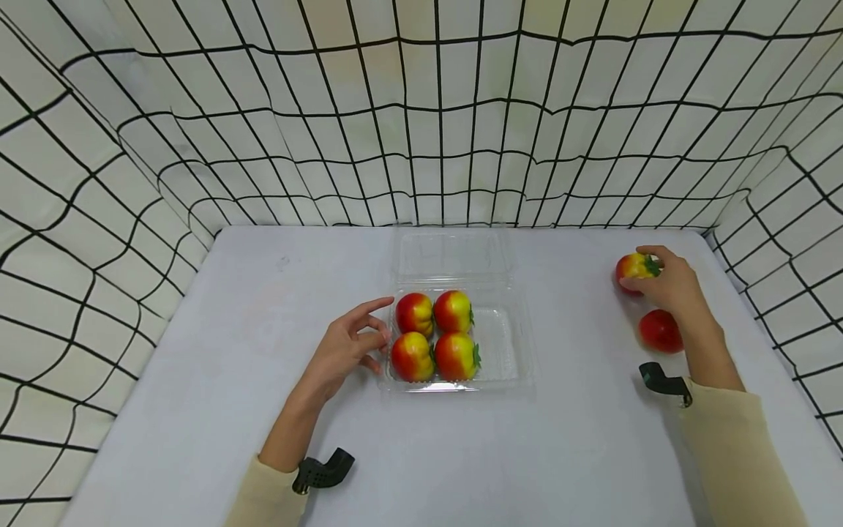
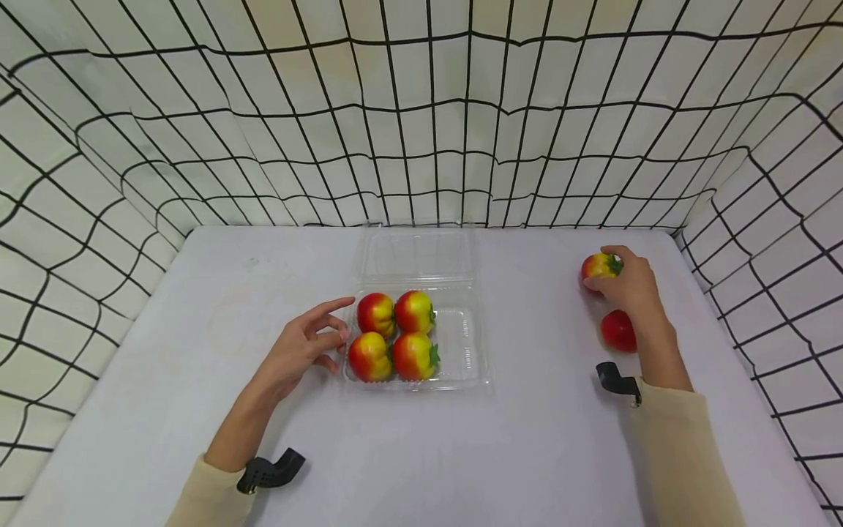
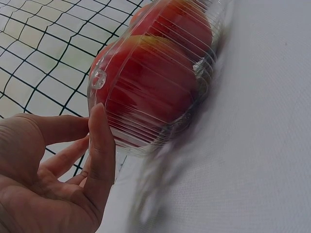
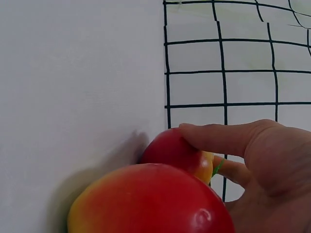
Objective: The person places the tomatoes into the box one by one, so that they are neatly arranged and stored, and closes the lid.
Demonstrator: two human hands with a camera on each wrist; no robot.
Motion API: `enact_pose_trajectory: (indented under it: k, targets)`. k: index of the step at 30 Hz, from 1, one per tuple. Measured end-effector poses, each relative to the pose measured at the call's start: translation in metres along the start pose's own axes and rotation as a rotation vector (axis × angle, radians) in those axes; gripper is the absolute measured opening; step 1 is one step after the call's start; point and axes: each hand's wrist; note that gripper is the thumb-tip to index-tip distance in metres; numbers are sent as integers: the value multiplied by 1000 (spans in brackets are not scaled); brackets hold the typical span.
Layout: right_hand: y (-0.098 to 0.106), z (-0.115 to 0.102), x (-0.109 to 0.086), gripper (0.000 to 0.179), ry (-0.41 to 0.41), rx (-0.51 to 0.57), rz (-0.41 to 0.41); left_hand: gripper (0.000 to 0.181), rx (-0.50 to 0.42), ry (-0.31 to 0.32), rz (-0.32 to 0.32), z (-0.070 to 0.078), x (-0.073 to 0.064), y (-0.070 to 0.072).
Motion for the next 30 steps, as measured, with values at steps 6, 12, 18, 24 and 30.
enact_pose_trajectory:
  k: [6,12,18,24,30]
  targets:
    - [-2,0,-2,84,8,-12,-37,56,-2,2,-1,-1,0,0]
    - [-10,-6,-7,86,40,27,-42,56,2,4,0,-2,0,0]
    - [-13,-12,-12,85,132,63,-59,56,3,2,-2,-2,0,-1]
    - [-15,-20,-14,82,195,132,-83,56,2,-3,-1,-1,0,-1]
    - [-17,-32,-22,80,192,217,-106,56,5,-10,0,-1,0,0]
Point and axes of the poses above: each hand's wrist, its own x-axis towards the middle knuckle, its own y-axis out of the back of the hand, z = x × y, and after that the axes turned 10 degrees about z, right-handed
